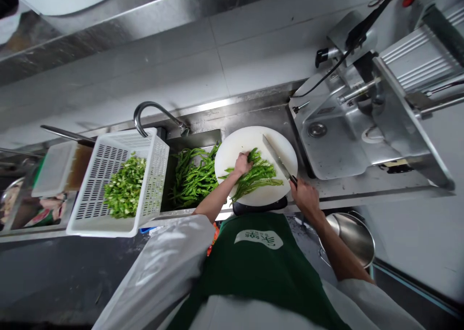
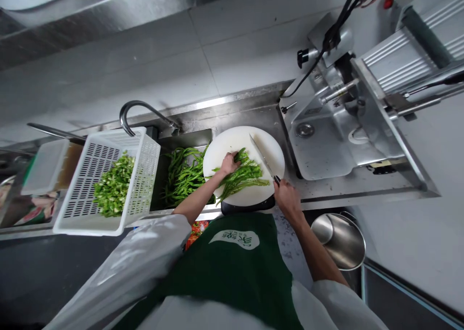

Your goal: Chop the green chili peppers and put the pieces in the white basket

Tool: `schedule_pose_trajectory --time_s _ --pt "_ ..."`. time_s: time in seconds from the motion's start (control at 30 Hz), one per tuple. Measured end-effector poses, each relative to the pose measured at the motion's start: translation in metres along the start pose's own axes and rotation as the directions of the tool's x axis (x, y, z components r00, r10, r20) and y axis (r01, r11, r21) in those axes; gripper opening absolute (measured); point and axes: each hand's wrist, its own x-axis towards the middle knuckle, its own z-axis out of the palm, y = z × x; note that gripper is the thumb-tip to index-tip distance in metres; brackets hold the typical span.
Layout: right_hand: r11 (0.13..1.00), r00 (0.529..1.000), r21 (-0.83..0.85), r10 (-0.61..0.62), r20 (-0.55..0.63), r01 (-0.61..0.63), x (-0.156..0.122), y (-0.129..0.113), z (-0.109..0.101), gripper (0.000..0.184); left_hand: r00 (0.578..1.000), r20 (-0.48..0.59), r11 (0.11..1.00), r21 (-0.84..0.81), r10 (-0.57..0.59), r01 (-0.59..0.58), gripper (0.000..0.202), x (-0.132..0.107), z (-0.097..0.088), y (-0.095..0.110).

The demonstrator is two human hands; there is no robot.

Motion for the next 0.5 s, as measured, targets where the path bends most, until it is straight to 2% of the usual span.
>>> schedule_pose_trajectory --time_s 0.07,0.13,0.2,0.3,0.4,0.5 --pt "0.998 0.998 0.016 0.053 0.013 -0.054 -0.010 0.000 0.004 0.044 0.997 0.033 0.998 0.012 0.068 -0.068 0.057 -0.015 0.000 0.003" --pt "0.997 0.997 0.037 0.071 0.043 -0.073 -0.020 -0.003 0.009 0.044 0.983 0.059 0.981 0.083 0.173 -0.178 0.063 -0.041 0.003 0.007" --pt "0.997 0.996 0.064 0.046 0.077 -0.051 -0.028 -0.011 0.014 0.043 0.970 0.082 0.945 0.220 0.229 -0.242 0.082 -0.071 0.010 0.012" --pt "0.994 0.993 0.108 -0.013 0.114 0.000 -0.028 -0.024 0.016 0.038 0.979 0.104 0.881 0.429 0.173 -0.201 0.112 -0.103 0.022 0.019" --pt "0.990 0.991 0.132 -0.066 0.117 0.050 -0.012 -0.030 0.011 0.036 0.985 0.092 0.834 0.525 0.143 -0.170 0.110 -0.105 0.026 0.022" --pt "0.992 0.992 0.099 -0.088 0.096 0.078 0.005 -0.026 0.006 0.035 0.989 0.061 0.822 0.551 0.137 -0.148 0.100 -0.089 0.020 0.022"
